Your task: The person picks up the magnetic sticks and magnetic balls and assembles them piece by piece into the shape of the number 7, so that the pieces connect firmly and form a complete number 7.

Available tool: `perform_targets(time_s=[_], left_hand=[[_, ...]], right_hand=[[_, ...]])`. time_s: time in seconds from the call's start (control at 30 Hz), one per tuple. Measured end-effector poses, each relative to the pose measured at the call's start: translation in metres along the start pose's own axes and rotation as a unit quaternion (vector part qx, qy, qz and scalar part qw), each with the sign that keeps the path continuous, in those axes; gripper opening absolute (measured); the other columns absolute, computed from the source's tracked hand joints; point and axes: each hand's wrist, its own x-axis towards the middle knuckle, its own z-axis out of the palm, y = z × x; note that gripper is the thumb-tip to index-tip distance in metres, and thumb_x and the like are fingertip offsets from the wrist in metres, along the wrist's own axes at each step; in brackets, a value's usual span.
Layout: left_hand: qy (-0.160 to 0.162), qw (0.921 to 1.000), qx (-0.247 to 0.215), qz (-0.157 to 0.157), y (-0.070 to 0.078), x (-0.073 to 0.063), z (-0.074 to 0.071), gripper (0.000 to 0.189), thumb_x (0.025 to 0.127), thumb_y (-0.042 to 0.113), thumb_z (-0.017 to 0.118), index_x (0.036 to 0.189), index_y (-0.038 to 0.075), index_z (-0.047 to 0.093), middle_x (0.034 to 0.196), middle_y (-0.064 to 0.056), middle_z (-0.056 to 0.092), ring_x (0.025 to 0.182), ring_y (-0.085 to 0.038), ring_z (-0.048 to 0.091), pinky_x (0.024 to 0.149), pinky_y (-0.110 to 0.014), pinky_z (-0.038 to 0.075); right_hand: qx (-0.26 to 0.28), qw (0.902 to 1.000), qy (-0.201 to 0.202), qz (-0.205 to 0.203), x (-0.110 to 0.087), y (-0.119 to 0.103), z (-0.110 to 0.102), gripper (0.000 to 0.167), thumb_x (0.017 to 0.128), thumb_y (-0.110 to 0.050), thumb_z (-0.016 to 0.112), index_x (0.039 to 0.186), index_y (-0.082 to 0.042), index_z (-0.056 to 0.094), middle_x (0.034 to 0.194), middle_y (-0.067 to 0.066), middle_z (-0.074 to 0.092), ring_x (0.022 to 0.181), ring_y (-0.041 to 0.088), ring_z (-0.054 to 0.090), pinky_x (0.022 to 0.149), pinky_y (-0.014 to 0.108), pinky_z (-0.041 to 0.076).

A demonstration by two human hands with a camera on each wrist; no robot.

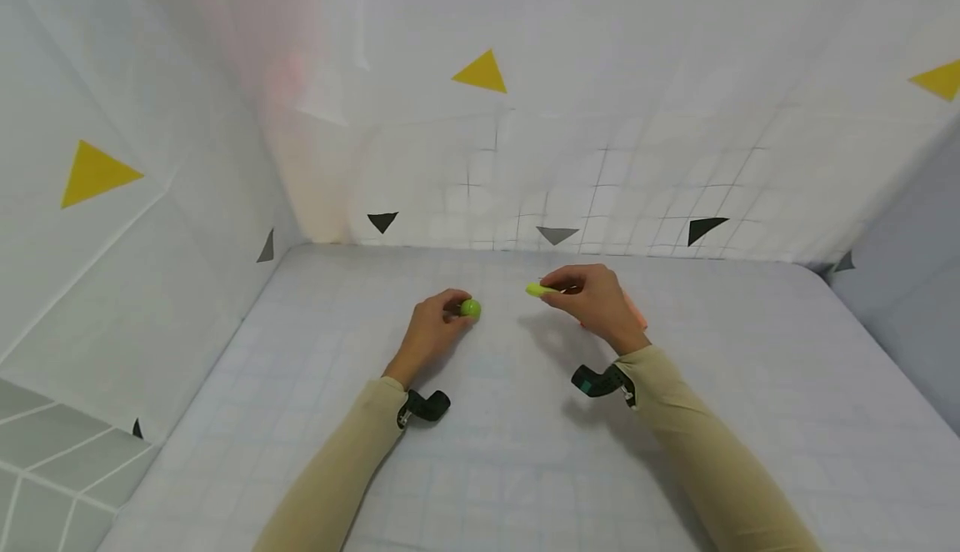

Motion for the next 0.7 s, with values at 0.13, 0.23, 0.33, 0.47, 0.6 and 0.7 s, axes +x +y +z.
perform_targets(time_s=[0.13,0.23,0.33,0.47,0.6,0.7], left_hand=[[0.004,1.0000,-0.003,0.000,-0.001,0.001,0.000,0.035,0.095,0.011,0.078,0.128,0.008,0.069,0.117,-0.007,0.071,0.101,-0.021,0.067,0.092,-0.039,0.054],[0.006,1.0000,-0.004,0.002,-0.001,0.001,0.000,0.037,0.095,0.011,0.079,0.131,0.008,0.069,0.118,-0.007,0.071,0.101,-0.021,0.066,0.092,-0.039,0.053],[0.006,0.9999,-0.007,0.010,-0.002,0.000,0.001,0.040,0.095,0.010,0.078,0.134,0.007,0.069,0.122,-0.008,0.071,0.104,-0.023,0.068,0.095,-0.039,0.053],[0.010,0.9996,-0.016,0.020,-0.006,-0.002,0.001,0.041,0.094,0.009,0.079,0.134,0.008,0.071,0.124,-0.009,0.071,0.107,-0.024,0.070,0.097,-0.040,0.053],[0.013,0.9994,-0.023,0.022,-0.007,-0.002,0.001,0.041,0.093,0.007,0.079,0.133,0.009,0.071,0.122,-0.009,0.072,0.105,-0.024,0.070,0.096,-0.042,0.053],[0.009,0.9995,-0.021,0.022,-0.007,-0.001,0.002,0.041,0.094,0.007,0.078,0.134,0.010,0.071,0.122,-0.008,0.072,0.105,-0.022,0.069,0.096,-0.041,0.053]], right_hand=[[0.006,0.9999,-0.005,-0.010,0.003,-0.004,0.006,0.017,0.090,-0.014,0.083,0.107,-0.011,0.081,0.103,0.003,0.075,0.089,0.022,0.071,0.076,0.040,0.058],[0.003,0.9998,-0.006,-0.017,0.006,-0.004,0.012,0.016,0.091,-0.012,0.083,0.106,-0.009,0.081,0.103,0.004,0.075,0.089,0.023,0.070,0.076,0.038,0.059],[-0.004,0.9998,-0.006,-0.018,0.008,-0.003,0.017,0.016,0.091,-0.010,0.082,0.106,-0.007,0.081,0.102,0.006,0.075,0.089,0.024,0.070,0.076,0.036,0.059],[-0.008,0.9998,-0.015,-0.013,0.010,-0.002,0.023,0.016,0.091,-0.010,0.082,0.107,-0.007,0.081,0.104,0.006,0.075,0.091,0.024,0.070,0.079,0.037,0.059],[-0.013,0.9995,-0.027,-0.008,0.013,-0.003,0.028,0.017,0.092,-0.010,0.081,0.108,-0.007,0.080,0.105,0.006,0.075,0.094,0.023,0.069,0.082,0.039,0.059],[-0.015,0.9994,-0.030,-0.004,0.013,-0.003,0.030,0.017,0.092,-0.010,0.081,0.108,-0.007,0.080,0.105,0.006,0.075,0.093,0.024,0.068,0.083,0.039,0.059]])
